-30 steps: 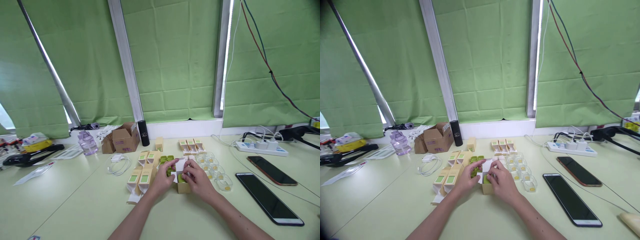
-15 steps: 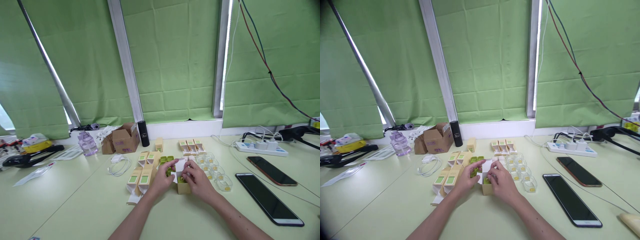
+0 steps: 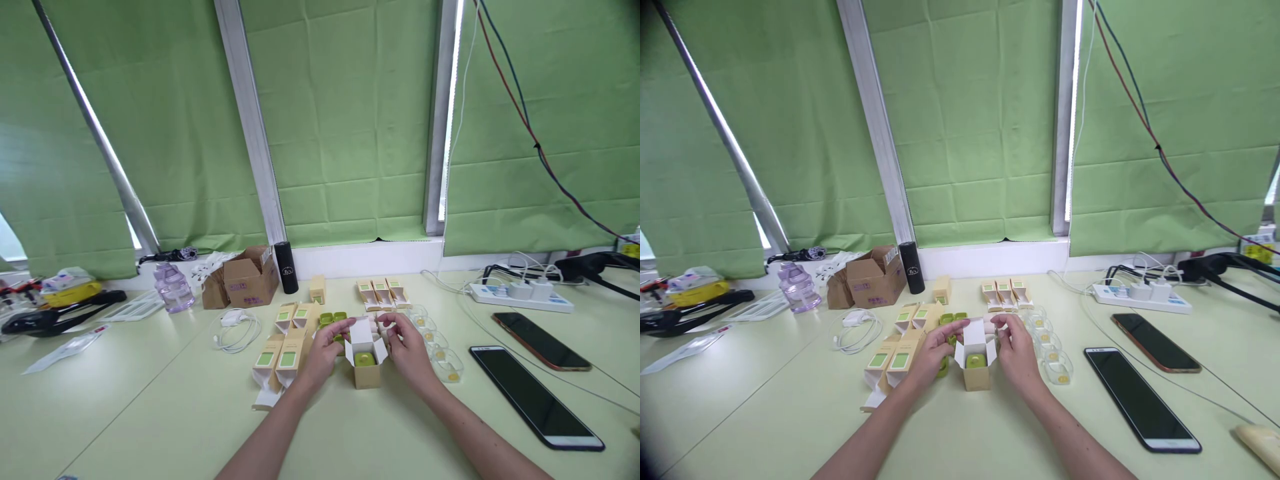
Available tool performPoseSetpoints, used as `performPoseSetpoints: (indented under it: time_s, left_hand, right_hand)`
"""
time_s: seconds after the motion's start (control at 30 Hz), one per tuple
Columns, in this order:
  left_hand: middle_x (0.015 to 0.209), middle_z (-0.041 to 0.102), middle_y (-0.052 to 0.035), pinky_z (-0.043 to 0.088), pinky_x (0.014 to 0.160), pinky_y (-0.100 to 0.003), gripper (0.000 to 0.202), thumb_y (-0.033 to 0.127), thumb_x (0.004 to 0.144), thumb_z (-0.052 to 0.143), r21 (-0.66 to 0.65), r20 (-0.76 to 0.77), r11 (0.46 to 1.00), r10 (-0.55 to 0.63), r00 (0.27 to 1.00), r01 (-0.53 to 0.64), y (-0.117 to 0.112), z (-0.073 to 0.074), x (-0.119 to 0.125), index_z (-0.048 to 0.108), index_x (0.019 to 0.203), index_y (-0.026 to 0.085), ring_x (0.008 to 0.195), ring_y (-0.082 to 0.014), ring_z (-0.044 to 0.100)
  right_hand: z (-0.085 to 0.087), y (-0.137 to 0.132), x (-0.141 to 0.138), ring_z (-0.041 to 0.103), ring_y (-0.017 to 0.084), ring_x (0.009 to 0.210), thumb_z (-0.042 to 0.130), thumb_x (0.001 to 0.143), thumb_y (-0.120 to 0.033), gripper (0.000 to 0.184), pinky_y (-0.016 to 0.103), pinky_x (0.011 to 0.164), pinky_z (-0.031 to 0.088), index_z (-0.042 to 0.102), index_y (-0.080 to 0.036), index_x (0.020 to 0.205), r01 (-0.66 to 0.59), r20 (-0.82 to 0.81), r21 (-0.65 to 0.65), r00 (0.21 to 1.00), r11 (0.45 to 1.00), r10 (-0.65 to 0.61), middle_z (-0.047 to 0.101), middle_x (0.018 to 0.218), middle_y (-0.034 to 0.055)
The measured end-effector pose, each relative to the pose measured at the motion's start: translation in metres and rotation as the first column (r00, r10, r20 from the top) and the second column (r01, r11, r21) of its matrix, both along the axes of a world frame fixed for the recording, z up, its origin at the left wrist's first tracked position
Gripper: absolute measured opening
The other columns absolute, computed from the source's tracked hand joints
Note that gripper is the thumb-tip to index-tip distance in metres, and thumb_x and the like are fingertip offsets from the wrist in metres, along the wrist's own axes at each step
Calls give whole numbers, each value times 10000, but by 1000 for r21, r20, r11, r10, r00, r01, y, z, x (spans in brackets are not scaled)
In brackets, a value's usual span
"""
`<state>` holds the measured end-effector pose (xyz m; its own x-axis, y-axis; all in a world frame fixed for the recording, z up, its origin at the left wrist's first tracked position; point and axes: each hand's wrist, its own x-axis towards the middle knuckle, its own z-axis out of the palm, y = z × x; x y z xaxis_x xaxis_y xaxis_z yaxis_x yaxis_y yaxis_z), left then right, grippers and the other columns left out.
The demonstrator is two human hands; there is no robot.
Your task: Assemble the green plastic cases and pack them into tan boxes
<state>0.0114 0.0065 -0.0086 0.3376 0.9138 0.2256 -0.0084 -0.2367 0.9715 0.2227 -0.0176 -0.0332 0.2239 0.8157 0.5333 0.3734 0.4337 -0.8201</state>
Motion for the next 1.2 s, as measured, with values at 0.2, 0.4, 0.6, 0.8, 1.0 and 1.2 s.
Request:
performPoseSetpoints:
  time_s: [0.2,0.4,0.6,0.8,1.0,1.2]
  left_hand:
    - [1164,760,-113,502,1045,-395,675,86,623,562,35,-22,999,13,1000,-13,-2,0,2,764,1263,158,1172,-278,648]
    - [1275,738,-131,511,1072,-427,588,112,715,657,84,-24,996,-13,1000,15,-6,2,4,726,1298,157,1199,-288,667]
    - [1317,706,-145,512,1070,-445,530,157,812,689,146,-96,989,20,995,-6,-6,-4,3,663,1342,162,1209,-292,657]
    - [1356,664,-153,500,1077,-448,479,227,874,706,190,-147,982,31,989,-3,-6,-9,6,605,1339,175,1253,-301,624]
    - [1249,710,-125,506,1037,-429,436,206,901,687,151,-141,988,29,990,-8,-14,-8,11,552,1315,212,1212,-284,655]
    - [1256,709,-121,497,1025,-412,463,119,863,660,151,-158,988,42,987,-18,-17,-7,13,525,1292,225,1213,-279,658]
  right_hand:
    - [-6,2,-1,592,218,797,488,863,-252,298,310,623,474,661,-230,1104,-79,-66,-68,995,995,75,646,1076,80]
    - [-6,1,-1,594,191,741,516,837,-227,316,291,603,471,653,-239,1122,-116,-78,-57,991,992,112,645,1037,61]
    - [-6,0,-3,580,180,695,537,828,-218,331,295,602,482,646,-252,1139,-134,-99,-34,987,990,130,649,1006,50]
    - [-5,-2,-5,573,170,672,542,807,-205,365,301,599,485,631,-243,1159,-161,-144,-36,977,986,155,640,1012,50]
    - [-5,-3,-5,577,165,672,524,824,-211,364,289,576,480,601,-249,1177,-157,-115,-42,982,987,151,623,1023,45]
    - [-8,-2,-7,563,153,647,510,831,-206,381,275,550,467,571,-265,1203,-166,-107,-37,981,985,162,612,1017,32]
